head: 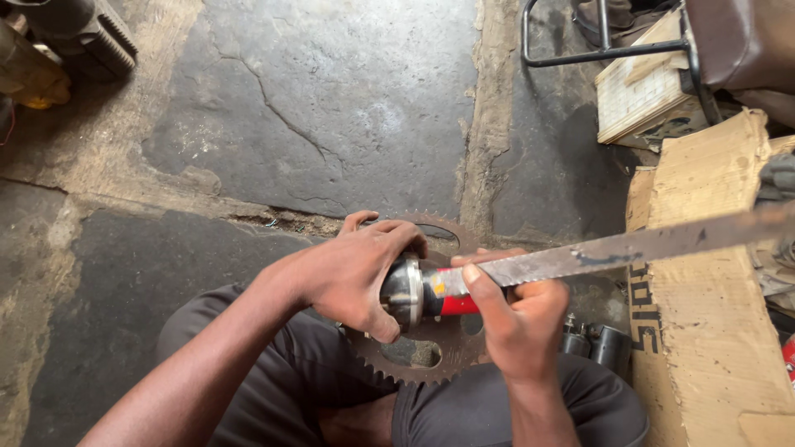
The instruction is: The person sits on the workshop floor holding a motorcycle sprocket with a hub assembly, and repeatedly files the edge of the hub with a hacksaw blade, turning the assembly to work around it.
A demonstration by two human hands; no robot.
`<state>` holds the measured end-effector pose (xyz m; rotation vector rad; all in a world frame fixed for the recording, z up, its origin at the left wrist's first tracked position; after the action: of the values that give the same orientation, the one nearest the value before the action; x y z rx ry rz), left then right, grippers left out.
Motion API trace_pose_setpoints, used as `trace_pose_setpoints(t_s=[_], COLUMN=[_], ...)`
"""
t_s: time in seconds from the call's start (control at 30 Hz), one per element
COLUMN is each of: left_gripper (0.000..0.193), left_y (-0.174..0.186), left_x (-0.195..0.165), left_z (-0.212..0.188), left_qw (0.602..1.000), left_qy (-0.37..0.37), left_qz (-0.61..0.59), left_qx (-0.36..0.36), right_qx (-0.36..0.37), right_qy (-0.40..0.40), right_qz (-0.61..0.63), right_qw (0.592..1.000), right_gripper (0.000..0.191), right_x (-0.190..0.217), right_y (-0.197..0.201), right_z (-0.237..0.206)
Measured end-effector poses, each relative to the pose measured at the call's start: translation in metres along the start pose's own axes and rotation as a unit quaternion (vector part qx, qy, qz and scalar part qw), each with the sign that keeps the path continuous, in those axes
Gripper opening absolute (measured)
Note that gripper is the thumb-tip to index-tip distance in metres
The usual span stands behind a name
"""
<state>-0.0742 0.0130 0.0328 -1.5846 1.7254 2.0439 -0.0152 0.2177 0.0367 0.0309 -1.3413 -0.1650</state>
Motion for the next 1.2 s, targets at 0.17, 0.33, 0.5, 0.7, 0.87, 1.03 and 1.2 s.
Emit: trace_pose_setpoints(t_s=[0.17,0.33,0.5,0.7,0.87,1.03,1.2], left_gripper=[0.095,0.091,0.068,0.037,0.025,0.023,0.022], left_y=[0.005,-0.010,-0.039,-0.046,-0.041,-0.036,-0.032], left_x=[-0.005,-0.010,-0.018,-0.013,-0.012,-0.011,-0.009], left_z=[0.001,-0.014,-0.024,-0.010,-0.004,0.001,0.004], left_qw=[0.998,0.987,0.950,0.925,0.926,0.928,0.933], left_qy=[-0.061,-0.028,-0.061,-0.060,-0.047,-0.033,-0.009], left_qz=[0.011,-0.094,-0.112,-0.125,-0.145,-0.159,-0.167], left_qx=[-0.034,-0.125,-0.287,-0.354,-0.346,-0.335,-0.318], right_qx=[-0.072,-0.108,-0.102,-0.116,-0.109,-0.101,-0.096], right_qy=[-0.059,-0.068,-0.101,-0.127,-0.142,-0.163,-0.172], right_qz=[-0.080,-0.058,-0.047,-0.031,0.005,-0.015,-0.141], right_qw=[0.992,0.990,0.989,0.985,0.984,0.981,0.970], right_gripper=[0.010,0.010,0.010,0.010,0.012,0.018,0.023], right_x=[-0.014,-0.019,-0.017,-0.014,-0.019,-0.025,-0.025], right_y=[0.002,0.010,0.009,0.008,0.009,0.010,0.011], right_z=[-0.009,-0.013,-0.015,-0.011,-0.015,-0.018,-0.015])
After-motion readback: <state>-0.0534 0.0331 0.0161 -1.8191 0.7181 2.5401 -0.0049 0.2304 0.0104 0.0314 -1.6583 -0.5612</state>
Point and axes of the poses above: each hand's wrist, its own z-axis towards the middle knuckle, its own y-axis out of the back of the hand, x = y × z, the point moved 3 cm from there along z, towards the middle knuckle, and after that the axes turned 5 degrees about z, right-handed, at the moved point
